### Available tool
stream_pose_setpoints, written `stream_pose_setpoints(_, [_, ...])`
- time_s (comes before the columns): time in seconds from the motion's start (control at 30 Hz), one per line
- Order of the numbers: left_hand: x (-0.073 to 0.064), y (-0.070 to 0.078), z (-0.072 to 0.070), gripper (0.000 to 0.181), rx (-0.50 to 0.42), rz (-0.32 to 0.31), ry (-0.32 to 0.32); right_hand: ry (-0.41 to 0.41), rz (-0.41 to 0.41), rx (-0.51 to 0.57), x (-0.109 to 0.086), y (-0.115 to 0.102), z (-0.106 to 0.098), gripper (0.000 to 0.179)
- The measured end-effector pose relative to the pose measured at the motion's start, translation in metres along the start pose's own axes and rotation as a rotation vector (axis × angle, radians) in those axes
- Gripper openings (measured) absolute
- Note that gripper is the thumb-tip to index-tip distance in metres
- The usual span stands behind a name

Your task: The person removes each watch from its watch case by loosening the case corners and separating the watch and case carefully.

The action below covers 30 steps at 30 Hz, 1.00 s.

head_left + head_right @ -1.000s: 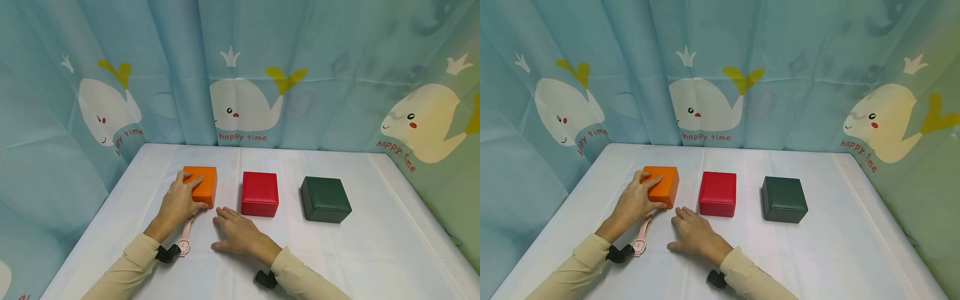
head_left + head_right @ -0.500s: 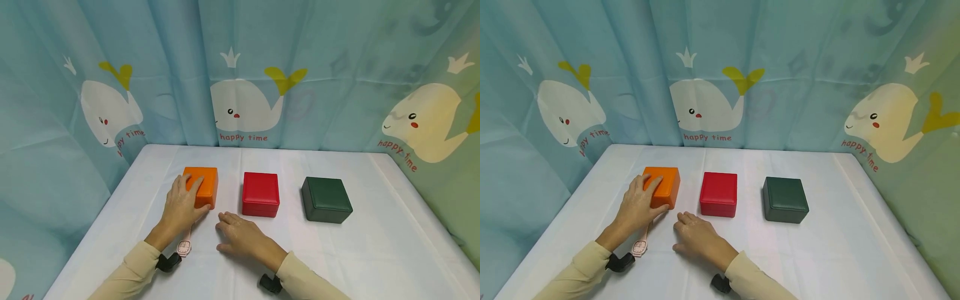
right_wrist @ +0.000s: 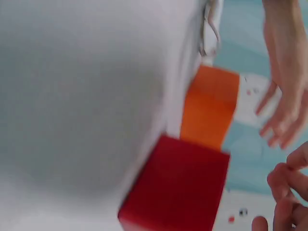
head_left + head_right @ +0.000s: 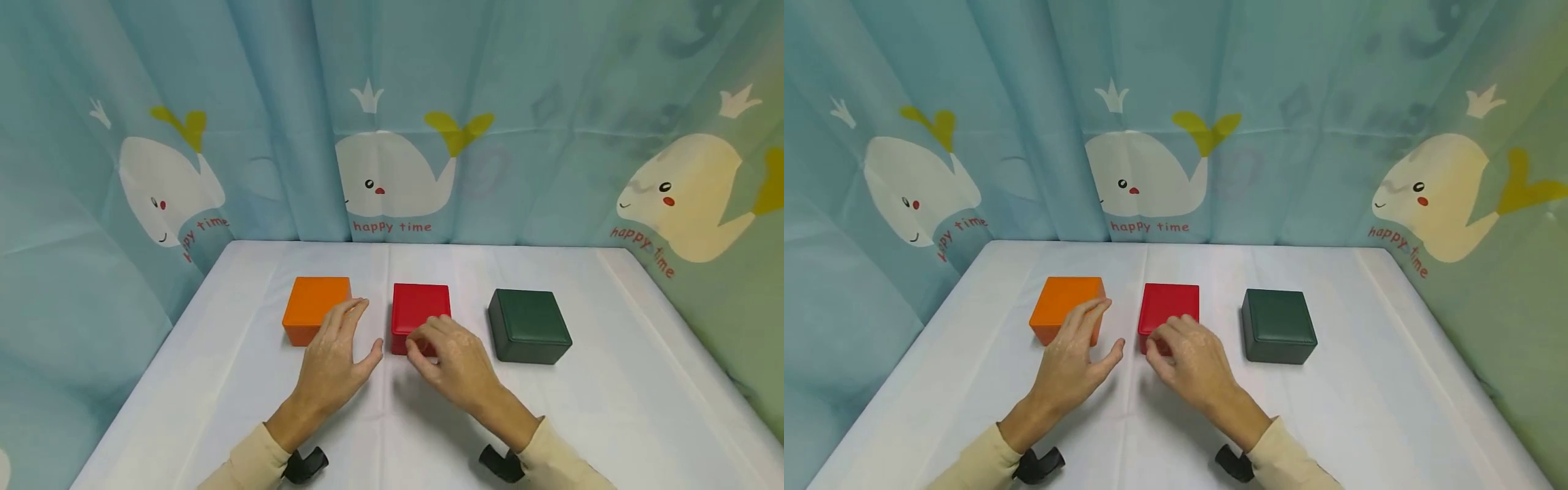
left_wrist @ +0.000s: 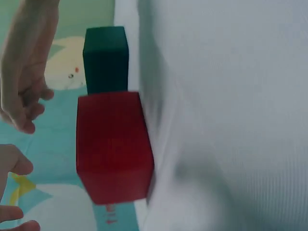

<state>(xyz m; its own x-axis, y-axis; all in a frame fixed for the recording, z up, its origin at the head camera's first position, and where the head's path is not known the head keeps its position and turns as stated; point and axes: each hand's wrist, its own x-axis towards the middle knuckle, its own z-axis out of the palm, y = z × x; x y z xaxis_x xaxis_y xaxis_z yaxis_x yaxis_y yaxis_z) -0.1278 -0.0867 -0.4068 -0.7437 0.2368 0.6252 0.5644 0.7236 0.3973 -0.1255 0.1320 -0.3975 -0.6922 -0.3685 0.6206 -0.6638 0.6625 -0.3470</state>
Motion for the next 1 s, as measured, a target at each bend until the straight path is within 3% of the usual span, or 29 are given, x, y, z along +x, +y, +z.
stream_pose_setpoints(0.1, [0.001, 0.007, 0.005, 0.067, -0.085, -0.101, -0.095, 0.045, 0.118, -0.007, 0.005, 0.011, -0.011, 0.011])
stream_pose_setpoints(0.23, [0.002, 0.014, 0.013, 0.069, -0.192, -0.225, -0.181, 0.026, 0.238, 0.035, 0.008, 0.026, -0.015, 0.039])
stream_pose_setpoints(0.33, [0.004, 0.016, 0.021, 0.073, -0.251, -0.301, -0.234, -0.044, 0.271, 0.088, 0.008, 0.037, -0.012, 0.066])
stream_pose_setpoints(0.5, [0.004, 0.009, 0.035, 0.097, -0.278, -0.413, -0.392, -0.221, 0.326, 0.099, 0.007, 0.05, 0.0, 0.096])
stream_pose_setpoints(0.63, [0.003, 0.001, 0.048, 0.103, -0.292, -0.405, -0.448, -0.314, 0.328, 0.042, 0.008, 0.057, 0.01, 0.111])
stream_pose_setpoints(0.87, [0.004, -0.001, 0.061, 0.093, -0.327, -0.34, -0.402, -0.415, 0.292, 0.014, 0.011, 0.067, 0.014, 0.107])
stream_pose_setpoints(1.0, [0.006, -0.003, 0.065, 0.077, -0.291, -0.323, -0.364, -0.414, 0.225, -0.037, 0.011, 0.071, 0.015, 0.104])
